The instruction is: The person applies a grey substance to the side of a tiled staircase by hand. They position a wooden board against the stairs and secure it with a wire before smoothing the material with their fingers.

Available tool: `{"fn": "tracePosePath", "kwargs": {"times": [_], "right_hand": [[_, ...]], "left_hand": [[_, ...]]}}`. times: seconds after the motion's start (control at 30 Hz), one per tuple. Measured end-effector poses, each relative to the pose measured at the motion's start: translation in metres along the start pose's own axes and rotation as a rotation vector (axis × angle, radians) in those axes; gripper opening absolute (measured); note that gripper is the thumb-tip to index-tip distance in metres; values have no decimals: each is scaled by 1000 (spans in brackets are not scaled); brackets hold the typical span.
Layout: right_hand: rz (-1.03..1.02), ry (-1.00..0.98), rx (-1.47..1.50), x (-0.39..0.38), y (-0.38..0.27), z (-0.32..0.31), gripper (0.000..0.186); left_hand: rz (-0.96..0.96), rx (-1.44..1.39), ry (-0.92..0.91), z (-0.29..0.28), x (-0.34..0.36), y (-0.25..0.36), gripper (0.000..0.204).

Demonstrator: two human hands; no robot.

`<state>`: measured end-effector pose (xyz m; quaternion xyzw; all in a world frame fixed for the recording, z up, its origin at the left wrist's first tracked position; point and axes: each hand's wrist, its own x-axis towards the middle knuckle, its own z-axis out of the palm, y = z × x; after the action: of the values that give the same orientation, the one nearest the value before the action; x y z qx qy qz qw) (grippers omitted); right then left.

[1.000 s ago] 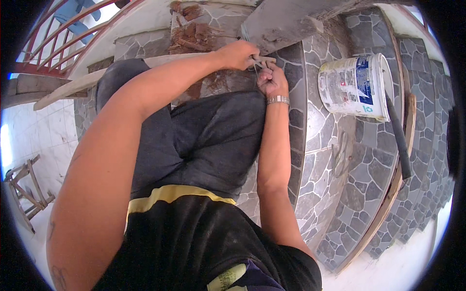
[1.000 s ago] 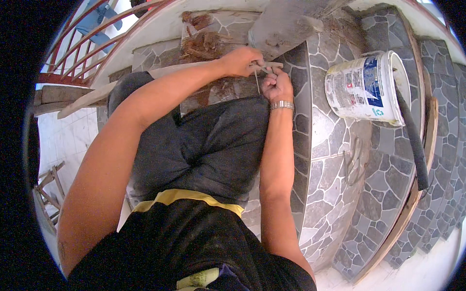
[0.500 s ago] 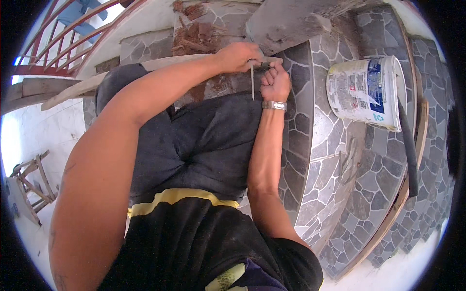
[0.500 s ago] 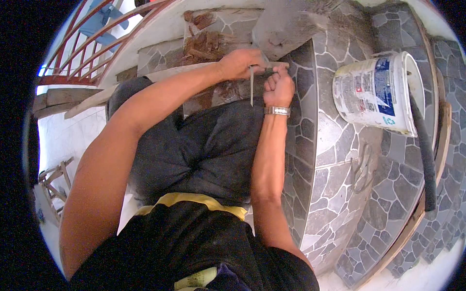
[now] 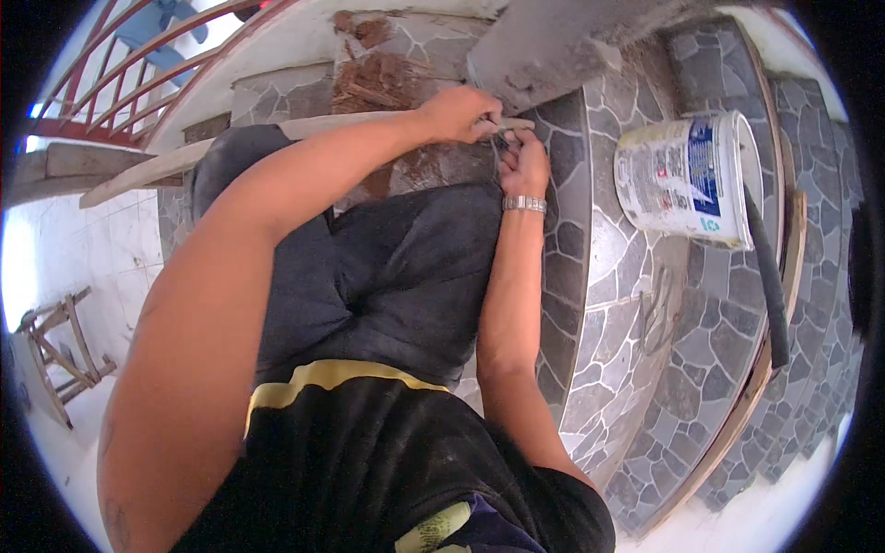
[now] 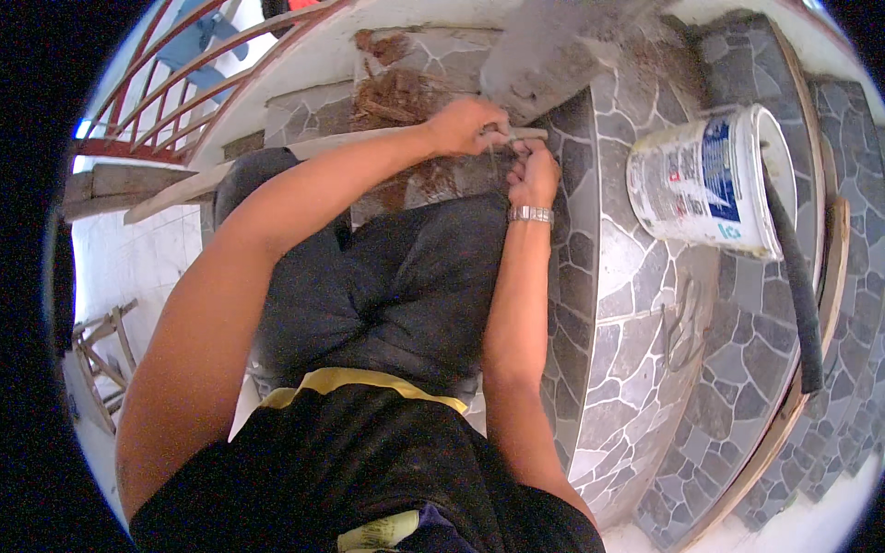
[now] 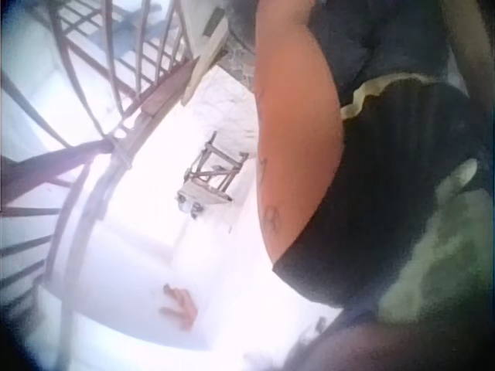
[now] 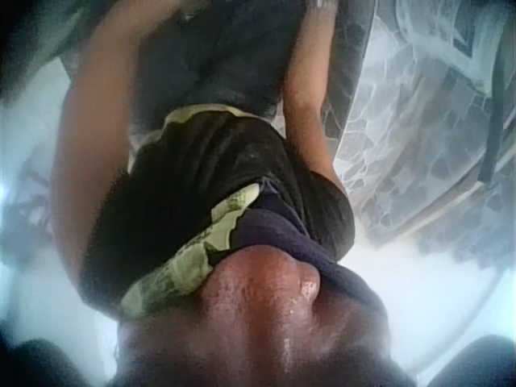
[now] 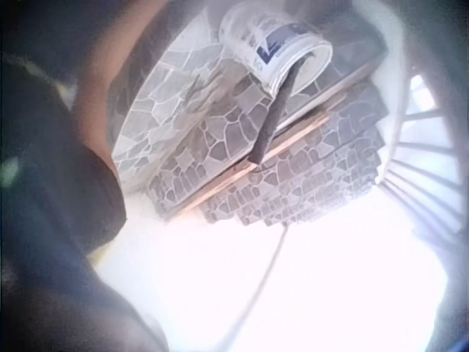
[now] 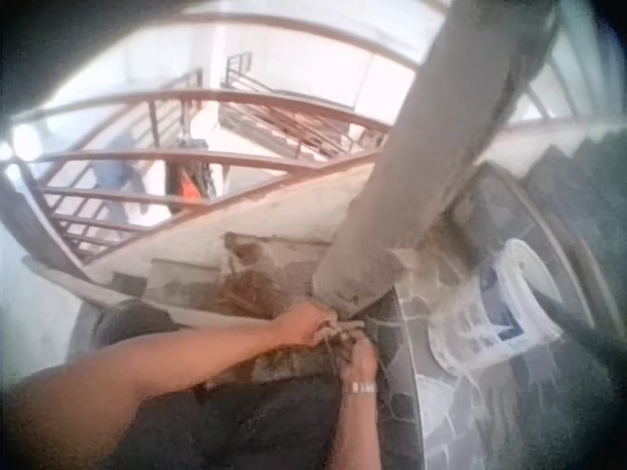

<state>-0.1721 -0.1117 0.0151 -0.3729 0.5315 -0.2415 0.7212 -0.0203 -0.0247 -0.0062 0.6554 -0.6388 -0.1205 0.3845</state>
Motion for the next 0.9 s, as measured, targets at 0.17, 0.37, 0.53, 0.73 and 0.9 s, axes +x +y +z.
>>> {"fn": "tracePosePath", "kwargs": {"times": [0.17, 0.37, 0.53, 0.73, 0.9], "right_hand": [[-207, 110, -134, -14, 7, 18, 17], [-328, 127, -108, -7, 7, 19, 17], [-269, 83, -159, -12, 4, 20, 16], [-342, 68, -233, -4, 6, -1, 23], [-369, 16, -362, -6, 8, -11, 24]], "left_hand": [[74, 88, 28, 1, -8, -3, 17], [23, 200, -98, 4, -7, 14, 18], [31, -20, 21, -9, -6, -12, 20], [-107, 57, -29, -6, -1, 6, 22], [-67, 126, 98, 1, 3, -2, 19]]}}
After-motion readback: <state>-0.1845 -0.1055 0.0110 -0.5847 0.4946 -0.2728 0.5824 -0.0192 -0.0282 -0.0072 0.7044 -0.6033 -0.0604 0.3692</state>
